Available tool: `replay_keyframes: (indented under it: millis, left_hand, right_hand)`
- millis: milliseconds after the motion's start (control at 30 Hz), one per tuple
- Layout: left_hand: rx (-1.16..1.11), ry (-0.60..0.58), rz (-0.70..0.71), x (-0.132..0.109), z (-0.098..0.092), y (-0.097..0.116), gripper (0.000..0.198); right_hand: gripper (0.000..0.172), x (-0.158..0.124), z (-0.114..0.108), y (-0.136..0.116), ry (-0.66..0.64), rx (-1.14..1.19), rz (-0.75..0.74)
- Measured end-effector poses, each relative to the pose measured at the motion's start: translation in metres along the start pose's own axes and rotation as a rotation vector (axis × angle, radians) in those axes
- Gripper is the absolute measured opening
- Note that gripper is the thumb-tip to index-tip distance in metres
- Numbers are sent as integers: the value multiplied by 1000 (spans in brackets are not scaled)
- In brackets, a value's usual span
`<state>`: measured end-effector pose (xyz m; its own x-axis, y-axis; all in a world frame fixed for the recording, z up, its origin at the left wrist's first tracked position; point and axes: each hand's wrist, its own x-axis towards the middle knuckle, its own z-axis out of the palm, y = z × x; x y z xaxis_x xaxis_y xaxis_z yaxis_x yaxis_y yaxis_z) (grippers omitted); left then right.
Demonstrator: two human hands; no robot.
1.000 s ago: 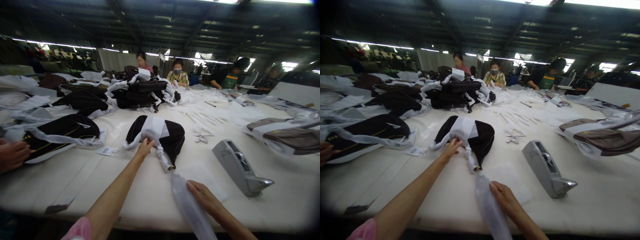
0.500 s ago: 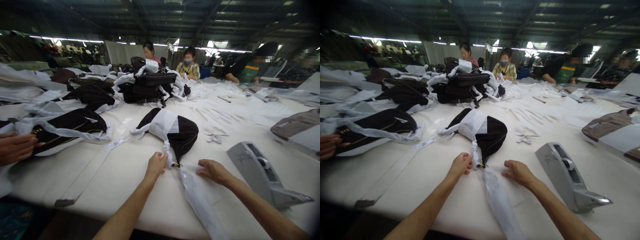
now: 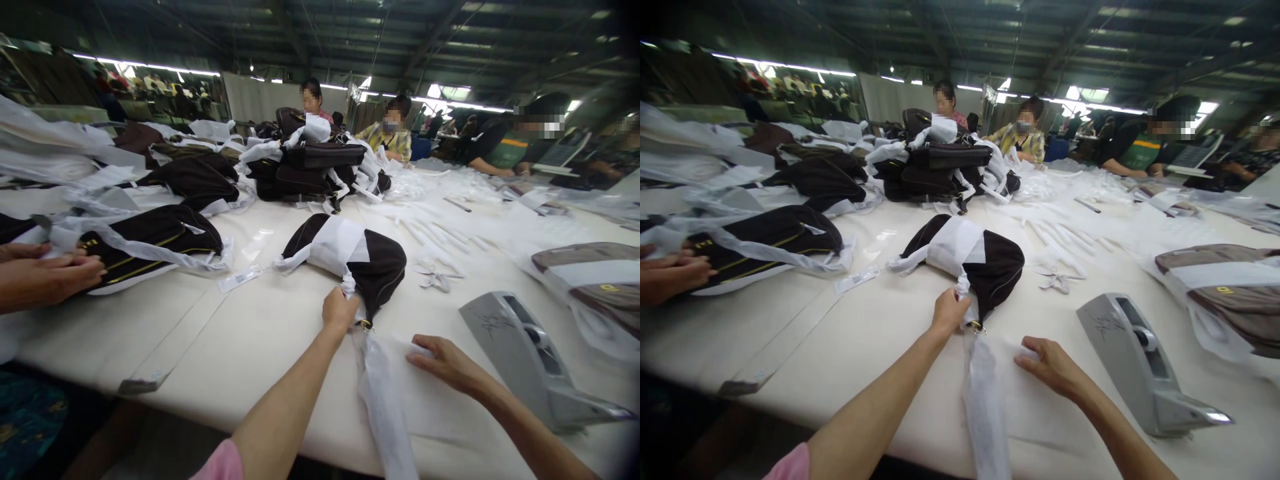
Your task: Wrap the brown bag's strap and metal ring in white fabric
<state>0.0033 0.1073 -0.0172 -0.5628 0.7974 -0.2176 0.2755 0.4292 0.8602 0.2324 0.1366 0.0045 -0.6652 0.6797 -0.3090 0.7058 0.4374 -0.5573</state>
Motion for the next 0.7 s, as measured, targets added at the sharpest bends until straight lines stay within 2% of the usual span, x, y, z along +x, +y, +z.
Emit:
replay_keyframes:
  millis: [200, 333, 400, 500, 600, 633, 700]
  left_hand:
    - [-254, -117, -67, 12, -24, -7, 11]
    - [-424, -199, -176, 18, -41, -4, 23]
    - [-504, -233, -217, 18, -50, -5, 21]
    - [-603, -258, -256, 11, -61, -10, 14]
    - [-686, -259, -284, 0, -67, -18, 15]
    - [-713, -259, -291, -3, -69, -20, 16]
    - [-763, -267, -300, -11, -72, -24, 19]
  right_hand:
    - [26, 2, -3, 11, -24, 77, 113]
    - [25, 4, 7, 18, -1, -68, 129]
    - [31, 7, 5, 30, 85, -169, 185]
    - [48, 13, -8, 53, 242, -292, 364]
    - [66, 14, -19, 58, 411, -412, 520]
    - [69, 14, -18, 54, 503, -474, 531]
    - [67, 15, -10, 41, 685, -630, 440]
